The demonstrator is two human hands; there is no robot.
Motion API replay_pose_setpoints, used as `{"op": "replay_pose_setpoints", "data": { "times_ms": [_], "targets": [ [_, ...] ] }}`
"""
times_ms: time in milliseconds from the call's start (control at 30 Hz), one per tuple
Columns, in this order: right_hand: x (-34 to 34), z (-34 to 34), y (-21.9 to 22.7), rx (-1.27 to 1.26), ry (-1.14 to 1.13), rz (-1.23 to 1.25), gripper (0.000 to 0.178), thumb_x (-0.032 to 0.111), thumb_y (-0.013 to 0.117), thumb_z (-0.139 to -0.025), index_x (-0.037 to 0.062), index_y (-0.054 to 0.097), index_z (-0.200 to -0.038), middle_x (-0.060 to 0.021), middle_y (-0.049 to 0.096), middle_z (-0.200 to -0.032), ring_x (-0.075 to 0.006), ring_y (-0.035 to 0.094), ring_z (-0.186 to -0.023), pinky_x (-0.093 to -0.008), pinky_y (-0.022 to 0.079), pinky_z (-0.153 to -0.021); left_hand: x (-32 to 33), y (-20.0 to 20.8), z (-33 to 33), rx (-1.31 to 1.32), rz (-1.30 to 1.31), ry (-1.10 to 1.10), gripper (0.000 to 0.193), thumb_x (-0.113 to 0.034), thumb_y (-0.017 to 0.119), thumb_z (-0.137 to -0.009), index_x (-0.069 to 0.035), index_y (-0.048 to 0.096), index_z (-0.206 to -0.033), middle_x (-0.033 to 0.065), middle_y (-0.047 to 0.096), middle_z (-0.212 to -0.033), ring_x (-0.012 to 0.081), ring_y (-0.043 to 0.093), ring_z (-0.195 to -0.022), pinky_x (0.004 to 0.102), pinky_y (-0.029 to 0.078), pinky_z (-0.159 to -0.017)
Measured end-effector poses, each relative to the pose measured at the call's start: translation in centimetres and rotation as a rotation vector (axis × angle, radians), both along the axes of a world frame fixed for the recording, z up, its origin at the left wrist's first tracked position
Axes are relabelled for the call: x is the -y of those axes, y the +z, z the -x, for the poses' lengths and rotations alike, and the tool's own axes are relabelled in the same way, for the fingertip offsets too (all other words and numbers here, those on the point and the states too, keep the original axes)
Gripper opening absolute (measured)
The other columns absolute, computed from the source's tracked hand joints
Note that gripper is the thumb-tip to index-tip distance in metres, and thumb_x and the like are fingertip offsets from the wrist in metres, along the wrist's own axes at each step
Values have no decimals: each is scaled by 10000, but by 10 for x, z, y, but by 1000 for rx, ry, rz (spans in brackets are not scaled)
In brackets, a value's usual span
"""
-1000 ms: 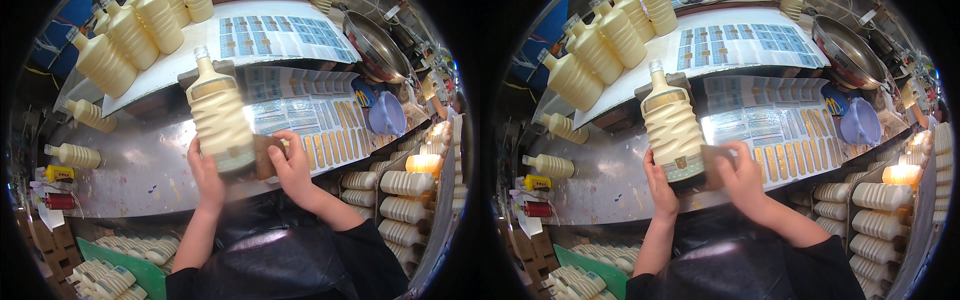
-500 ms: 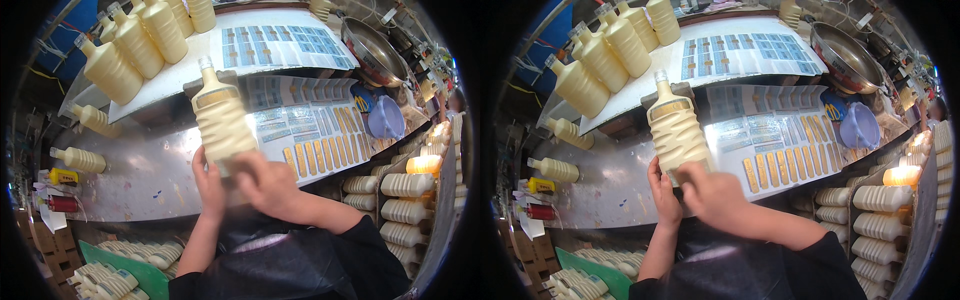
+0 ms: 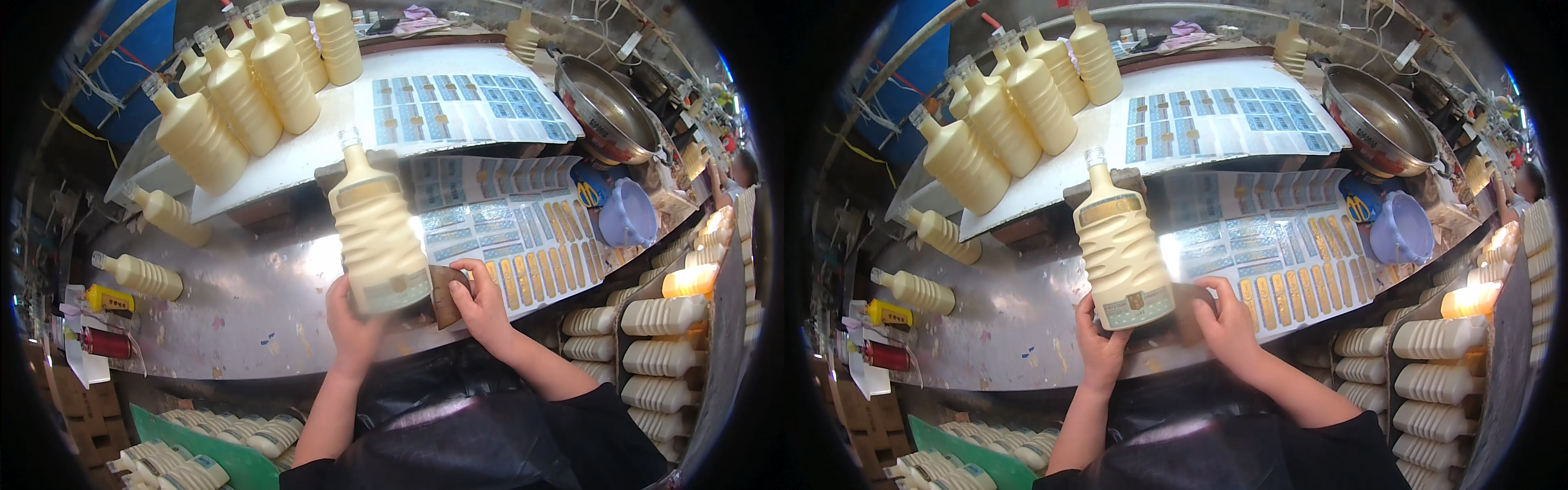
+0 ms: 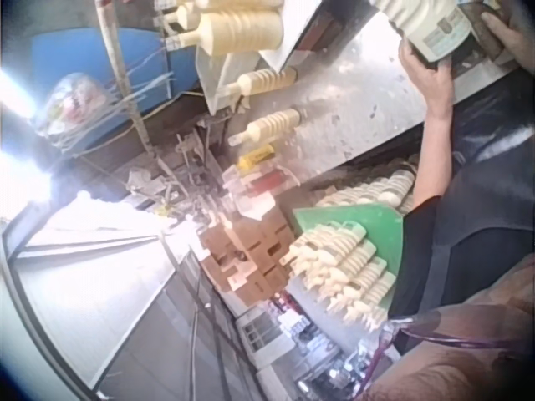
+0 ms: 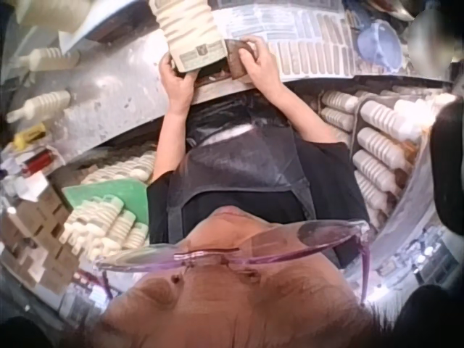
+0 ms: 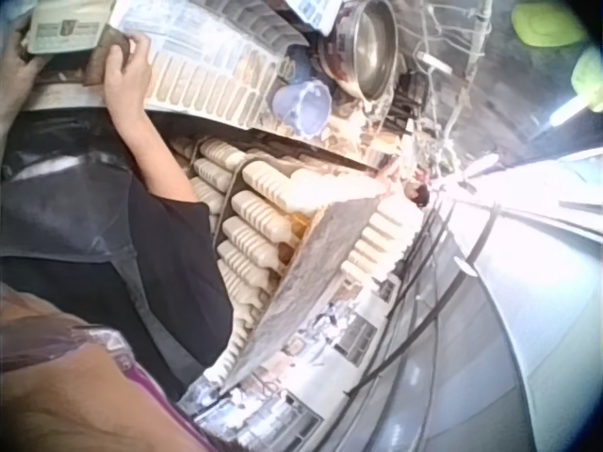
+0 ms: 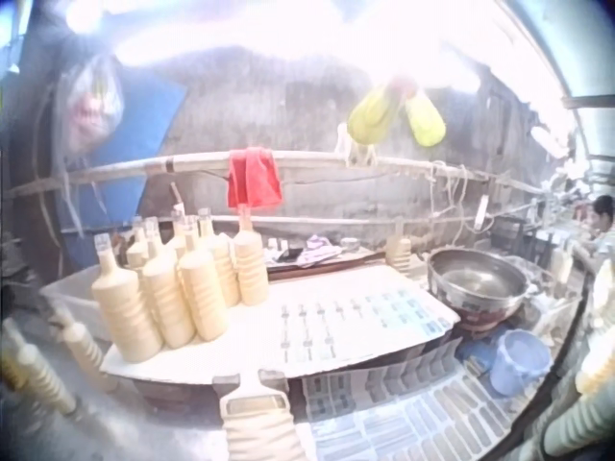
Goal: The person applies adhesive labels to cream-colored plastic bottles by hand. They peel each label from a sheet, wrap it around the bottle, and smooth it into place. Finished bottles are set aside on the work surface.
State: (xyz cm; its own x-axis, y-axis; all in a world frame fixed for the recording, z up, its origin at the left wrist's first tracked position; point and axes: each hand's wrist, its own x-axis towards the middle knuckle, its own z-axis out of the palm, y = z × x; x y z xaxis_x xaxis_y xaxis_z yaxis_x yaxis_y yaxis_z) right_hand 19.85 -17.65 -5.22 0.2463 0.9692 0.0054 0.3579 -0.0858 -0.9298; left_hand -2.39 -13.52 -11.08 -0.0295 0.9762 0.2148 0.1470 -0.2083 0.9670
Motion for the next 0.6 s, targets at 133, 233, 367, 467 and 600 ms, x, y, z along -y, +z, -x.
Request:
{"op": "replay_pose_setpoints", "data": {
  "times_ms": [133,233,367,467,600],
  "targets": [
    [-10,-6,26,65,-24,-61,318,141,644,-963,79,584,-1269,-134,643,-726,-272,625,-615,-391,454,-586,-2,36,8,-326,-249,54,740,-195,943,-701,-13,588,-1325,113,593,-1277,294,563,-1230,430,444,-1078],
    [-16,-3,39,204,-26,-306,319,91,665,-963,42,596,-1270,-121,686,-826,-229,661,-707,-344,499,-658,-4,82,5,-510,-486,84,657,-159,947,-634,-43,680,-1223,108,630,-1170,315,592,-1139,443,466,-1021],
    [-7,12,58,421,129,-497,278,-14,747,-851,26,689,-1120,-174,734,-1002,-333,724,-856,-383,571,-749,-6,92,-7,-583,-601,55,654,-141,938,-603,-75,704,-1210,98,630,-1124,318,595,-1061,443,476,-964],
    [4,23,58,431,189,-639,326,-60,763,-789,40,708,-1094,-157,741,-1007,-329,725,-859,-386,573,-736,-3,85,-17,-573,-619,61,666,-143,936,-600,-77,702,-1221,103,620,-1142,325,588,-1062,461,476,-961],
    [-4,2,61,105,131,-421,191,9,684,-903,18,708,-1091,-121,719,-997,-232,696,-867,-344,544,-773,-5,87,-16,-524,-564,32,665,-232,887,-726,-43,629,-1309,151,585,-1237,336,568,-1142,458,460,-1006]
  ]
}}
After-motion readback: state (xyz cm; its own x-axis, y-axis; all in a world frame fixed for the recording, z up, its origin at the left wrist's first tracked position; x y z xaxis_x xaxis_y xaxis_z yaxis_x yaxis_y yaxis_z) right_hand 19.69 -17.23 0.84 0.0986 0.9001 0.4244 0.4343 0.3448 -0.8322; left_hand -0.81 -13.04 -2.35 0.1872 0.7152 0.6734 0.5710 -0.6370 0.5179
